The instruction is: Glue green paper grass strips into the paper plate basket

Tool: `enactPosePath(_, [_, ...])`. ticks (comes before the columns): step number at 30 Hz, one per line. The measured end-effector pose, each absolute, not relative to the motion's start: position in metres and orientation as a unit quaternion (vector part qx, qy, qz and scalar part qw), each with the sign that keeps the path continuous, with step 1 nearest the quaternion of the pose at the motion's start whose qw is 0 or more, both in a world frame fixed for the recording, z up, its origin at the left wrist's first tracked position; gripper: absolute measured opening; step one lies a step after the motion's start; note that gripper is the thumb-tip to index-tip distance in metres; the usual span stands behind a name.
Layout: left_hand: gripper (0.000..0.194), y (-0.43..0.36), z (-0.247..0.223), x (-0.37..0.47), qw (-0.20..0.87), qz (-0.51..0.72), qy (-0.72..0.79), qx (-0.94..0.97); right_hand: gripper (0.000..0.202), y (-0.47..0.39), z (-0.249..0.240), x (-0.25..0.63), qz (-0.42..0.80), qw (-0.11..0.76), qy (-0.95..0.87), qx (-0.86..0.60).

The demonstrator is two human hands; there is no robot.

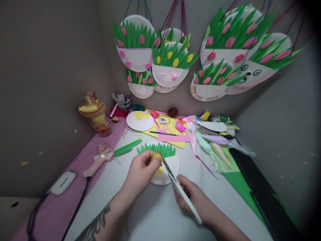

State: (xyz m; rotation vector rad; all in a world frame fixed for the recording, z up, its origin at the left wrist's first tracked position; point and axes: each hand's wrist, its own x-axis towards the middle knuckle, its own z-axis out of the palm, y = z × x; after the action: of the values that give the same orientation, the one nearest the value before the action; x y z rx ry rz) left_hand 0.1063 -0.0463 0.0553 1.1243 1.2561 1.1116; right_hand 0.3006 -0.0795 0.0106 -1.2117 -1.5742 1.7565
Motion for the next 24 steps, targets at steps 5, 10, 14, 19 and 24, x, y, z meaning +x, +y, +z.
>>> enactPosePath(5, [0.025,-0.0459,0.0577,0.1056,0.543,0.469,0.527,0.456,0.022,-0.0799,0.0099,0.3007,0.637,0.238,-0.574,-0.456])
enactPosePath(10, [0.027,-0.0468,0.0583,0.1049,0.546,0.471,0.521,0.457,0.022,-0.0807,0.0067,0.3021,0.636,0.235,-0.576,-0.456])
enactPosePath(14, [0.026,-0.0476,0.06,0.1052,0.545,0.463,0.526,0.461,0.026,-0.0805,0.0097,0.3015,0.642,0.239,-0.58,-0.441])
enactPosePath(19, [0.026,-0.0477,0.0607,0.1057,0.537,0.463,0.535,0.46,0.032,-0.0794,0.0131,0.3003,0.649,0.238,-0.57,-0.445])
enactPosePath(24, [0.025,-0.048,0.0613,0.1054,0.536,0.461,0.539,0.459,0.027,-0.08,0.0126,0.3006,0.649,0.234,-0.569,-0.446])
